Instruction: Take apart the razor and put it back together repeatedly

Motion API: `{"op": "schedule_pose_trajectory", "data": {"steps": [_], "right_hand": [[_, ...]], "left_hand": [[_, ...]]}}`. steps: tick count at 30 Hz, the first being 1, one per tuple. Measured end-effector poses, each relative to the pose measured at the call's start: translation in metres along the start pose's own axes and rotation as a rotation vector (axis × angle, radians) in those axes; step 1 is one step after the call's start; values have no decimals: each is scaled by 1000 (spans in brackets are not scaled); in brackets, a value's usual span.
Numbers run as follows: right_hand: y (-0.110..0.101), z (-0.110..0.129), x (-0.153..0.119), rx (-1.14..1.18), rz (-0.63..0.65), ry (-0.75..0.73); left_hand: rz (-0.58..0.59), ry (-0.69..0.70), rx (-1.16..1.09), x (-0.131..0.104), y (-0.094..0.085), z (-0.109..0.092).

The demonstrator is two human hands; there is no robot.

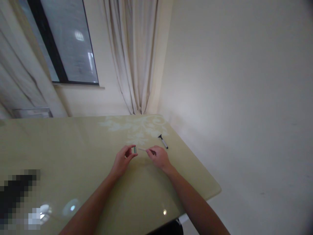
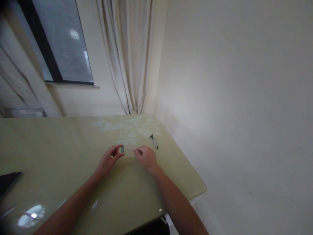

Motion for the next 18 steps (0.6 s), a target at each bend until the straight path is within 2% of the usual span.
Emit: {"op": "schedule_pose_trajectory", "data": {"steps": [6,9,14,18], "right_hand": [[2,4,0,67,55,-64],[-1,-1,1,8,10,-8],[1,-1,1,74,38,-65],[-3,-5,1,42,-23,-8]], "left_hand": [[9,4,5,-2,5,0],[24,1,12,-3,7,1],[39,15,3,-4,10,4],[43,19,11,-5,9,4]]}}
Point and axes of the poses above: each hand's wrist, its own x-axis towards the middle knuckle, its own y-axis out of the palm, z = x × y, the point moved 5 cm from there along x, towards the middle knuckle, and after that the axes turned 1 degree about x, right-handed, at the moved point
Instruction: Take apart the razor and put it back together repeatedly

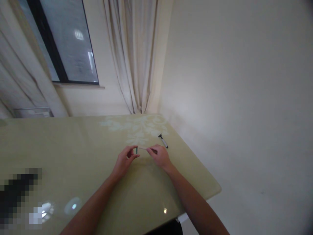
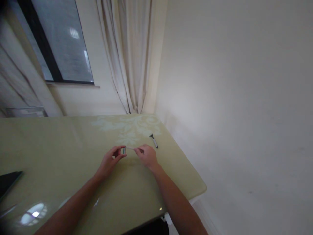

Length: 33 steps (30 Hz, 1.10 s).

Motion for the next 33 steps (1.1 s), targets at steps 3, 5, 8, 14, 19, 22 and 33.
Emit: {"op": "schedule_pose_trajectory", "data": {"steps": [3,5,8,14,19,22,33], "right_hand": [[2,2,0,35,27,-18],[4,2,0,33,35,-11],[2,0,0,-6,-4,30],[3,4,0,47,47,-34],[2,2,0,34,61,-18],[5,3,-1,72,114,-58],[-3,-1,0,70,71,-41]], "left_hand": [[1,12,4,0,0,0],[-10,21,5,-1,0,-1],[-12,24,11,-1,1,0],[-8,33,6,-2,1,-1],[-34,17,22,0,-3,-4],[-27,4,16,0,-3,-5],[-14,4,2,0,-3,-10]]}}
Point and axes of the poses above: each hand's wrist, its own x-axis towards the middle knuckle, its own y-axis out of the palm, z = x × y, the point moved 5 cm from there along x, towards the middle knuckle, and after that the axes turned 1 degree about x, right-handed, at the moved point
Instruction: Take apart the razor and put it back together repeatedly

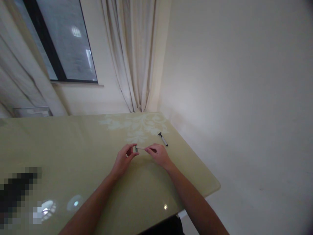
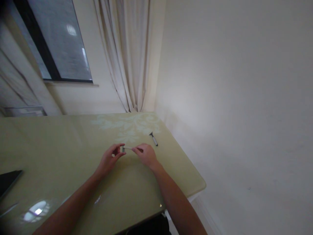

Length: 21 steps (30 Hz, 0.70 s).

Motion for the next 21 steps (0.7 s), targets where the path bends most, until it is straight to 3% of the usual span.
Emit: {"op": "schedule_pose_trajectory", "data": {"steps": [2,6,10,14,18,21], "right_hand": [[-1,-1,0,-14,-22,18],[3,-1,0,60,85,-16],[-4,-3,0,-35,-30,27],[2,-2,0,53,91,9],[-1,-4,0,-31,-20,45],[2,-5,1,12,51,31]], "left_hand": [[3,-7,-3,0,0,0],[5,1,8,0,1,0],[3,8,16,-1,1,-1],[-1,13,29,-1,1,-2],[-2,29,42,0,0,-2],[0,48,50,0,1,-2]]}}
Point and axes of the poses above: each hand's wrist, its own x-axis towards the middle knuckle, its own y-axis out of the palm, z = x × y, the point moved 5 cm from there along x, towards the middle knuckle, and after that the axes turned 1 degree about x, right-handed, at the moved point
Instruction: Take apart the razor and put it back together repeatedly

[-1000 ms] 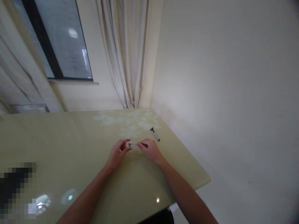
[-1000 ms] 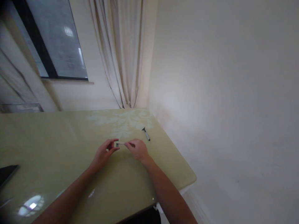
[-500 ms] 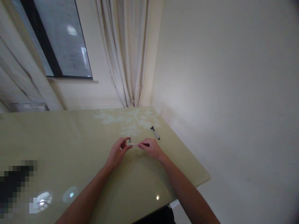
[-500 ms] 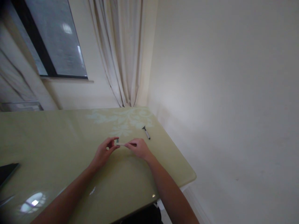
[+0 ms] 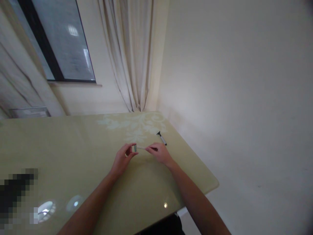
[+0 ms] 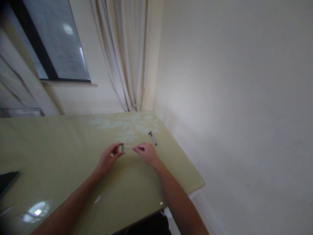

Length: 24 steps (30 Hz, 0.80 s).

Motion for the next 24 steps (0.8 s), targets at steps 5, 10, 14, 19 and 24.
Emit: {"op": "schedule_pose_trajectory", "data": {"steps": [5,10,14,19,24], "right_hand": [[-7,-3,0,-34,-80,13],[-2,-4,0,41,64,-12],[-4,-1,0,-21,-10,-12],[3,-1,-2,-16,126,-47],[4,-2,-3,-16,113,-70]], "left_hand": [[15,11,10,-2,1,-2],[15,21,23,-2,2,-3],[20,29,30,-2,2,0],[18,21,25,-2,0,0],[13,22,23,-1,-1,-4]]}}
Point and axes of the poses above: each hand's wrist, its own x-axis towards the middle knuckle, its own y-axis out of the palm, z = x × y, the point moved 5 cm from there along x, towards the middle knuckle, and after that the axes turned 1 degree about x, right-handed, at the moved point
